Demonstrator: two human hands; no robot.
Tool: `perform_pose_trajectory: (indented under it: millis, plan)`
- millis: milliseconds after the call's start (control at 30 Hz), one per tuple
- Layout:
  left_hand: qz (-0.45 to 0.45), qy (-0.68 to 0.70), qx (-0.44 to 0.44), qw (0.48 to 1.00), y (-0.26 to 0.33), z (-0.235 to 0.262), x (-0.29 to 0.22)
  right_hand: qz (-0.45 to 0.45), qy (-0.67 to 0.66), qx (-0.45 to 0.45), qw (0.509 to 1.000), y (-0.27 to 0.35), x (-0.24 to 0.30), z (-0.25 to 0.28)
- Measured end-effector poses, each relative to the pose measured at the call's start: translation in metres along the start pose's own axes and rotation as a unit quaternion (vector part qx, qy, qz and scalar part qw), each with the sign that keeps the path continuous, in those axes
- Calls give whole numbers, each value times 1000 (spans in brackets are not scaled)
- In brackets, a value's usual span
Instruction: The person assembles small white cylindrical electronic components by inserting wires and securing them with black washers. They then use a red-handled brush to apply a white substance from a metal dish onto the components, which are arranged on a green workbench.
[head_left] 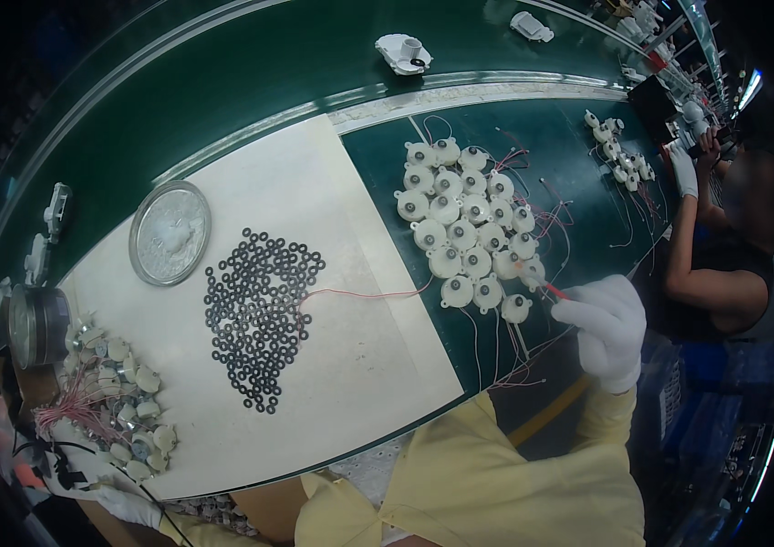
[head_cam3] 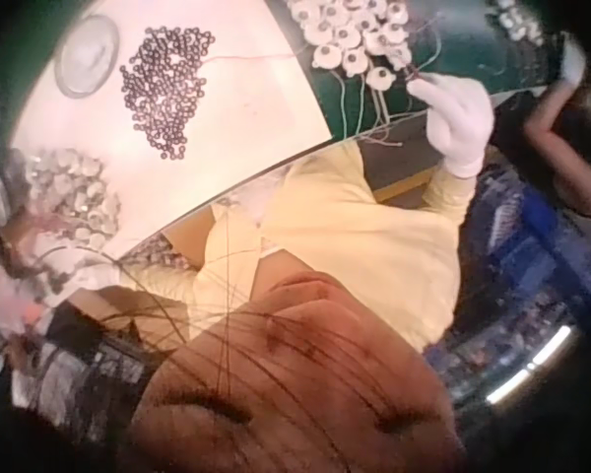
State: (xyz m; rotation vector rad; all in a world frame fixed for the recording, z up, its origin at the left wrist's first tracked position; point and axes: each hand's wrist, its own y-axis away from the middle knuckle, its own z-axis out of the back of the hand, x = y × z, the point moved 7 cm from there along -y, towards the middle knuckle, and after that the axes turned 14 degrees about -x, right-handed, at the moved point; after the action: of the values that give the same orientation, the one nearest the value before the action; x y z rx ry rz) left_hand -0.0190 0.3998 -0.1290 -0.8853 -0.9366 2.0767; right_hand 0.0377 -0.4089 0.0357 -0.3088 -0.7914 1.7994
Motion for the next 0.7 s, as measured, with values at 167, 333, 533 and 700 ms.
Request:
perform_pose_trajectory:
  millis: [167,333,533,700]
  plan:
    - [2,-6,6,1000,-2,-3,6,9,-76,-12,997,-9,6,-20]
    - [-25,-16,38,999,-1,4,-26,5,-73,-22,997,-10,0,-30]
    - [-62,-51,27,996,1,2,-9,0,-66,-28,997,-9,-2,-37]
    - [-10,-37,37,999,-2,8,-14,-4,-81,-21,996,-6,-4,-40]
